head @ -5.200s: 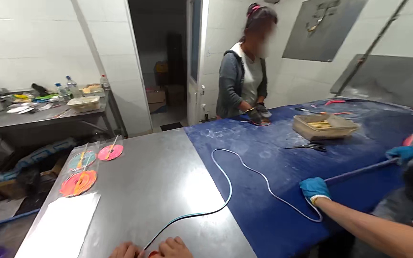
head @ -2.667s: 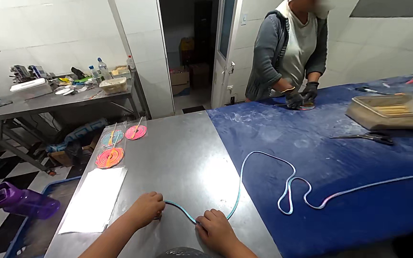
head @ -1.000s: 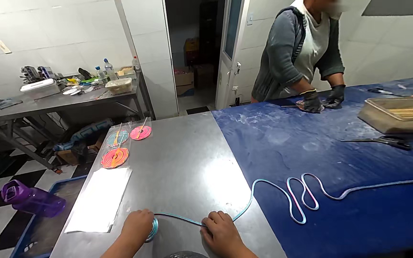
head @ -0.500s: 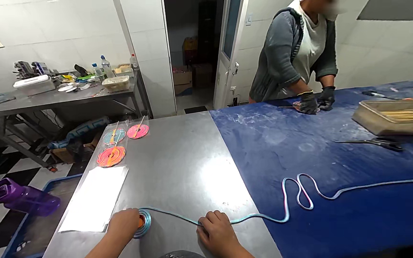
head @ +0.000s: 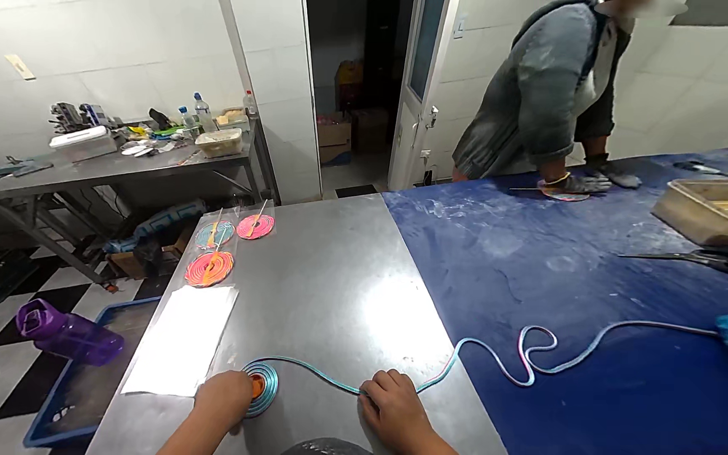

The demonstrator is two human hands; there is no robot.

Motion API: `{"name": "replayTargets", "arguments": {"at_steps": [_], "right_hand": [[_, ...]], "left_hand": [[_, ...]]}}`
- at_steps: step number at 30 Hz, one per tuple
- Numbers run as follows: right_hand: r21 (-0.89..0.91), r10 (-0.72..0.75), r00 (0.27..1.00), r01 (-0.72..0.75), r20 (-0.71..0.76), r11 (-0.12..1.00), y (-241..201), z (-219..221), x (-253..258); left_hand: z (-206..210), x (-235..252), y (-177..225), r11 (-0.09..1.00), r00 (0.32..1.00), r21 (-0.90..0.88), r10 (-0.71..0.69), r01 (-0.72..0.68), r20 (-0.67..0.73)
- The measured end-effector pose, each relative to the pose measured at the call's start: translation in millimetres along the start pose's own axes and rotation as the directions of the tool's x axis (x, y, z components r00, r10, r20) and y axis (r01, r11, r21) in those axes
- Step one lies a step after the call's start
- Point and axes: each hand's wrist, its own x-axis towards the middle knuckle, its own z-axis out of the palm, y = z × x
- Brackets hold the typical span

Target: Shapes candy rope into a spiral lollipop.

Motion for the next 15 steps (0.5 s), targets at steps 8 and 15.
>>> {"name": "replayTargets", "arguments": {"at_steps": [8,15], "right_hand": [[0.023,-0.002,1.0,0.002,-0.003,1.0,0.9,-0.2,-1.8],[0.009,0.002,1.0,-0.001,-0.03,1.0,0.9,0.8,-1.5]], "left_hand": [[4.4,-14.7,16.2,0.973,0.965,0.095,0.224,-0.212,-0.138],[-14.8,-19.1,14.1,0.997,0.991,0.018,0.074,-0.072,-0.111]]}}
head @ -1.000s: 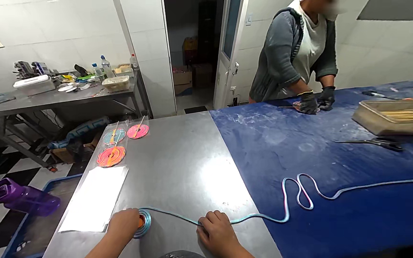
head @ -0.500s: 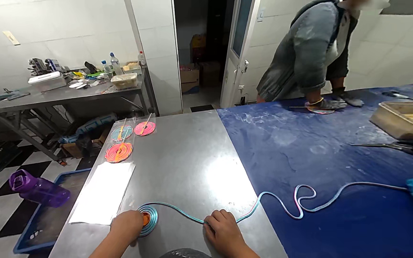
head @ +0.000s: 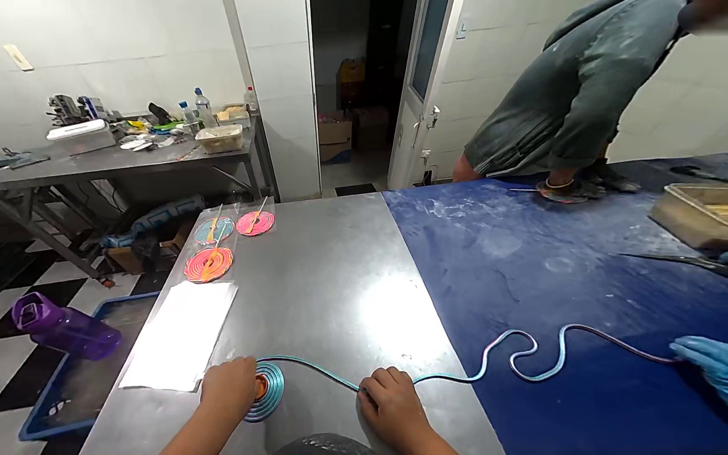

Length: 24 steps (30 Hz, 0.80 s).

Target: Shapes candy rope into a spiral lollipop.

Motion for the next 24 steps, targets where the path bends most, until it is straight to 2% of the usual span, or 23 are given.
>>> {"name": "replayTargets", "arguments": {"at_steps": [2,3,5,8,10,12,14,15,16,18,21,23,24], "right_hand": [[-0.002,0.003,1.0,-0.003,0.005,1.0,0.0,-0.2,0.2],[-0.003,0.004,1.0,-0.004,0.007,1.0,-0.3,-0.6,0.5],[-0.007,0.005,1.0,-0.005,0.012,1.0,-1.1,-1.2,1.1],[-0.011,0.004,1.0,-0.004,0.006,1.0,-2.0,-1.6,1.3],[-0.015,-0.002,1.0,0.002,-0.004,1.0,-1.1,-1.4,2.5],[-0.016,-0.006,1.0,0.006,-0.011,1.0,-0.5,-0.6,2.6],[-0.014,-0.002,1.0,0.002,-0.009,1.0,-0.6,-0.5,2.2],[-0.012,0.0,1.0,0.0,-0.004,1.0,-0.7,-0.4,1.8],[-0.011,0.001,1.0,-0.001,0.002,1.0,-0.5,-0.3,1.4],[-0.012,0.005,1.0,-0.005,0.019,1.0,-0.7,-0.5,1.1],[-0.014,0.005,1.0,-0.005,0.009,1.0,-1.0,-0.5,1.1],[-0.008,0.004,1.0,-0.004,0.001,1.0,-0.8,-0.2,2.0],[-0.004,0.004,1.0,-0.004,0.005,1.0,-1.0,-0.9,1.9]], "left_hand": [[15.4,3.8,-3.4,0.966,0.952,0.021,0.257,-0.257,-0.168],[23.6,7.3,-3.2,0.945,0.929,0.017,0.323,-0.326,-0.182],[22.8,5.1,3.1,0.966,0.963,0.006,0.257,-0.257,-0.079],[6.6,0.9,12.0,1.0,0.995,0.006,0.004,-0.004,0.103],[0.2,0.4,12.5,0.998,0.991,-0.003,-0.062,0.063,0.12],[2.3,-1.7,9.7,0.998,0.998,0.007,0.068,-0.068,-0.004],[17.0,2.2,7.9,0.956,0.945,0.037,0.293,-0.291,-0.144],[21.6,3.8,10.4,0.942,0.932,0.036,0.334,-0.332,-0.14],[21.9,3.5,14.9,0.952,0.947,0.026,0.306,-0.305,-0.103],[14.7,3.9,21.7,0.988,0.988,0.006,0.154,-0.154,0.004],[7.1,7.0,21.6,1.0,0.994,0.0,0.016,-0.016,0.104],[2.0,3.7,21.5,0.998,0.997,0.006,0.064,-0.064,0.032],[4.0,2.8,20.8,0.988,0.986,0.004,0.157,-0.157,-0.055]]}}
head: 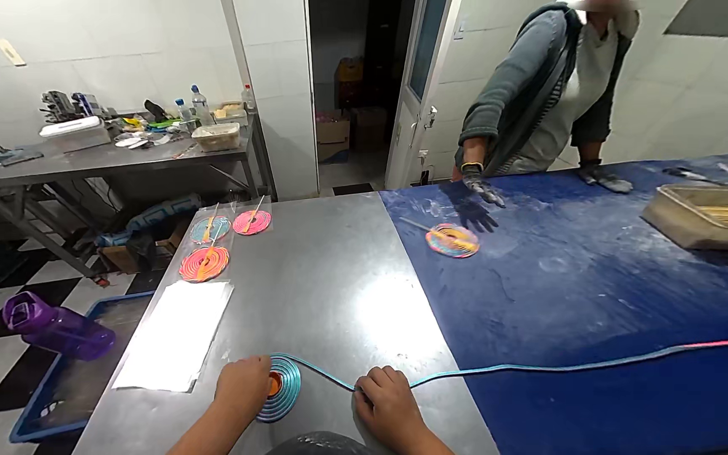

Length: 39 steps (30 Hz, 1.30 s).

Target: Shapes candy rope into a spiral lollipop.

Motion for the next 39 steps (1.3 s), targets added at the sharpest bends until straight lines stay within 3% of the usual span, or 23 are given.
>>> {"name": "replayTargets", "arguments": {"at_steps": [2,3,8,11,13,15,17,21,29,33,37,39], "right_hand": [[0.008,-0.003,1.0,0.003,0.007,1.0,0.2,-1.5,-0.1],[0.008,-0.003,1.0,0.002,0.014,1.0,0.2,-2.2,0.0],[-0.033,0.061,0.998,-0.06,0.005,0.998,-0.4,-0.9,1.0],[-0.059,0.117,0.993,-0.117,-0.005,0.991,2.3,-2.7,1.8],[-0.061,0.118,0.993,-0.116,0.027,0.991,11.3,-8.1,0.5],[-0.037,0.058,0.994,-0.054,0.095,0.998,27.0,-17.7,-4.9],[-0.03,0.03,0.993,-0.027,0.112,0.999,43.6,-26.0,-13.0],[-0.053,0.09,0.995,-0.088,0.036,0.995,61.4,-30.2,-24.7],[0.047,0.026,0.997,-0.03,0.067,0.998,66.2,-30.5,-21.7],[-0.037,0.012,1.0,-0.013,-0.012,0.999,67.3,-30.0,-14.2],[-0.066,-0.044,0.996,0.039,-0.077,0.997,31.4,-19.1,8.9],[0.015,-0.056,0.997,0.055,0.055,0.998,2.5,-9.9,22.9]], "left_hand": [[16.9,4.5,-1.1,0.974,0.96,-0.003,0.221,-0.224,-0.174],[22.5,6.9,1.9,0.962,0.947,-0.011,0.267,-0.273,-0.179],[5.6,5.2,34.5,0.998,0.998,-0.022,0.052,-0.051,0.028],[-5.8,5.8,44.1,1.0,0.995,0.027,-0.004,0.002,0.098],[-8.6,3.5,47.4,0.993,0.995,0.06,0.096,-0.098,0.023],[2.1,5.8,47.1,0.952,0.948,0.097,0.3,-0.29,-0.104],[13.5,9.3,47.8,0.914,0.901,0.089,0.405,-0.395,-0.155],[12.2,11.6,52.5,0.931,0.923,0.072,0.364,-0.357,-0.122],[14.7,9.4,51.0,0.936,0.92,0.068,0.352,-0.345,-0.173],[15.6,5.4,44.8,0.955,0.946,0.056,0.296,-0.291,-0.135],[27.9,3.5,35.4,0.958,0.932,0.061,0.287,-0.28,-0.221],[34.5,3.5,32.2,0.955,0.916,0.065,0.296,-0.289,-0.272]]}}
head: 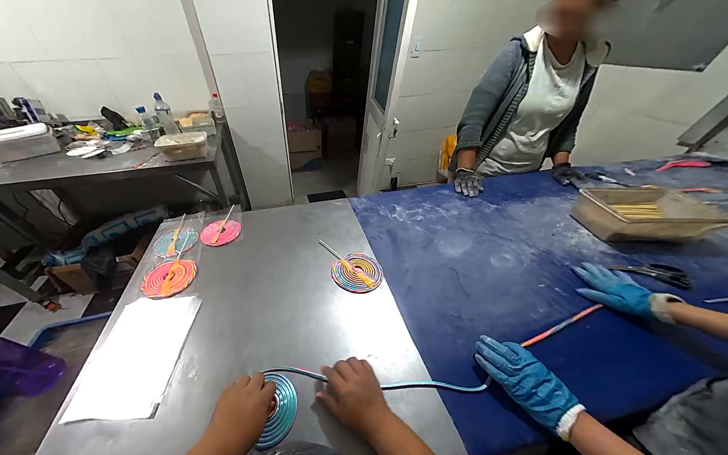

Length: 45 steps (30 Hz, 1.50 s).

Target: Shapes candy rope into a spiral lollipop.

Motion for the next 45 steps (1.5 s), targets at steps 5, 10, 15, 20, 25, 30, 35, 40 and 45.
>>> {"name": "replayTargets", "arguments": {"at_steps": [5,10,15,20,25,30,35,40,45], "right_hand": [[0.118,0.003,0.97,-0.032,0.242,0.992,-16.6,14.5,22.6],[0.099,-0.009,0.979,-0.012,0.205,0.995,-14.6,17.3,21.7],[0.058,-0.051,0.996,0.046,0.075,0.997,-13.8,23.4,14.3],[0.025,-0.087,0.996,0.087,-0.006,0.996,-14.8,24.7,13.1],[0.01,-0.059,0.998,0.059,-0.03,0.998,-12.2,26.5,11.6],[-0.018,-0.049,0.998,0.048,-0.039,0.999,-10.9,27.6,8.7],[-0.023,0.006,0.998,-0.008,-0.066,1.0,-9.1,25.2,5.2],[0.007,0.023,0.999,-0.023,-0.047,1.0,-7.3,23.7,4.1],[0.016,0.062,0.998,-0.062,-0.031,0.998,-8.6,22.3,4.1]], "left_hand": [[13.7,-3.7,-11.6,0.999,0.997,0.034,-0.001,0.003,-0.079],[22.0,-7.2,-18.5,1.0,0.99,0.017,-0.012,0.014,-0.138],[14.2,-6.0,-16.1,1.0,0.996,-0.017,-0.021,0.02,-0.082],[6.4,-2.8,-12.1,1.0,0.998,0.022,-0.011,0.012,-0.064],[4.7,1.0,-7.4,0.996,0.995,0.016,0.083,-0.083,-0.059],[-30.6,18.9,14.3,0.988,0.949,0.04,-0.158,0.153,0.272],[-35.2,25.1,16.4,0.999,0.984,-0.006,-0.042,0.044,0.171],[-19.0,27.3,17.9,0.978,0.972,-0.06,0.205,-0.2,0.115],[-33.8,33.1,24.9,0.994,0.956,0.021,-0.112,0.111,0.271]]}}
